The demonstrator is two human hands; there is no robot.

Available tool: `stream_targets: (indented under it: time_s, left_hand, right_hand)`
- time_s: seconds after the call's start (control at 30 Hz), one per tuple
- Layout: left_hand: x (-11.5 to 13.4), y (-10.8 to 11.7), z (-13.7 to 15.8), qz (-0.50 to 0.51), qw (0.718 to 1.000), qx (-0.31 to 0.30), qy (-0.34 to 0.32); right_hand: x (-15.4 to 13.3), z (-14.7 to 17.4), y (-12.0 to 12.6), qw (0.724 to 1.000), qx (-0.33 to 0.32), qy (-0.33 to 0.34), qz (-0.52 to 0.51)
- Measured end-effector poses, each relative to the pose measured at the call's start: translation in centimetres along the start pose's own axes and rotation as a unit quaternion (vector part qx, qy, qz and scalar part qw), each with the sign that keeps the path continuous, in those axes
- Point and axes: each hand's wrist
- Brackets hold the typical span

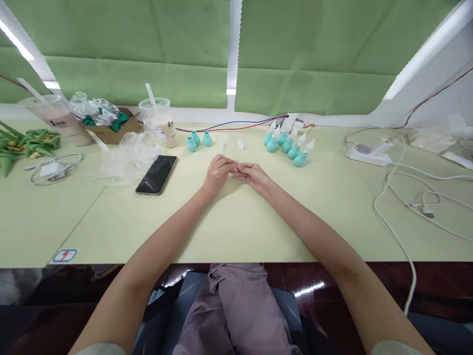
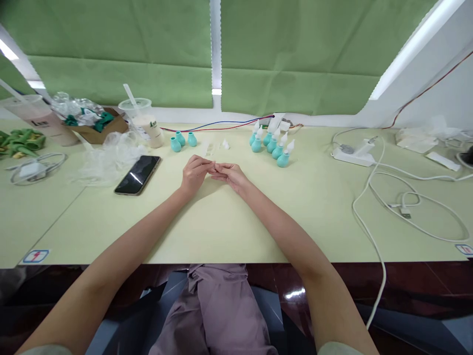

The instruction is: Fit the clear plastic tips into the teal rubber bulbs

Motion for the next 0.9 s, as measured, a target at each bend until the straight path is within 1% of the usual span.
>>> stream_targets:
  time_s: [0.2,0.43,0.63,0.73,0.83,0.9]
  left_hand:
    - [0.4,0.2,0.0,-0.001,1.0,-0.006,-0.02]
    - [0.4,0.2,0.1,0.0,1.0,-0.03,-0.007]
    - [0.2,0.0,0.1,-0.006,1.0,-0.023,0.01]
    - [0.4,0.3,-0.2,-0.013,0.999,-0.016,0.03]
    - [0.9,0.6,-0.4,-0.022,0.998,-0.002,0.065]
    - [1.3,0.8,-0.6,-0.019,0.997,0.002,0.081]
  right_hand:
    - [-0.1,0.0,0.1,1.0,-0.008,-0.008,-0.005]
    - [0.0,0.0,0.0,1.0,-0.004,-0.005,-0.002]
    - [0.3,-0.3,0.4,1.0,0.003,0.01,0.017]
    - [0.4,-0.4,0.3,0.999,0.004,0.031,0.024]
    - [0.5,-0.4,0.0,0.998,-0.028,0.061,0.014]
    - [0.5,-0.4,-0.1,0.996,-0.064,0.055,0.005]
Point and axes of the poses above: each hand's wrist, its own z-axis away from the middle knuckle, its own y-axis out of the back of the hand, x = y × z, and after that the axes turned 7 degrees about -x, right-handed
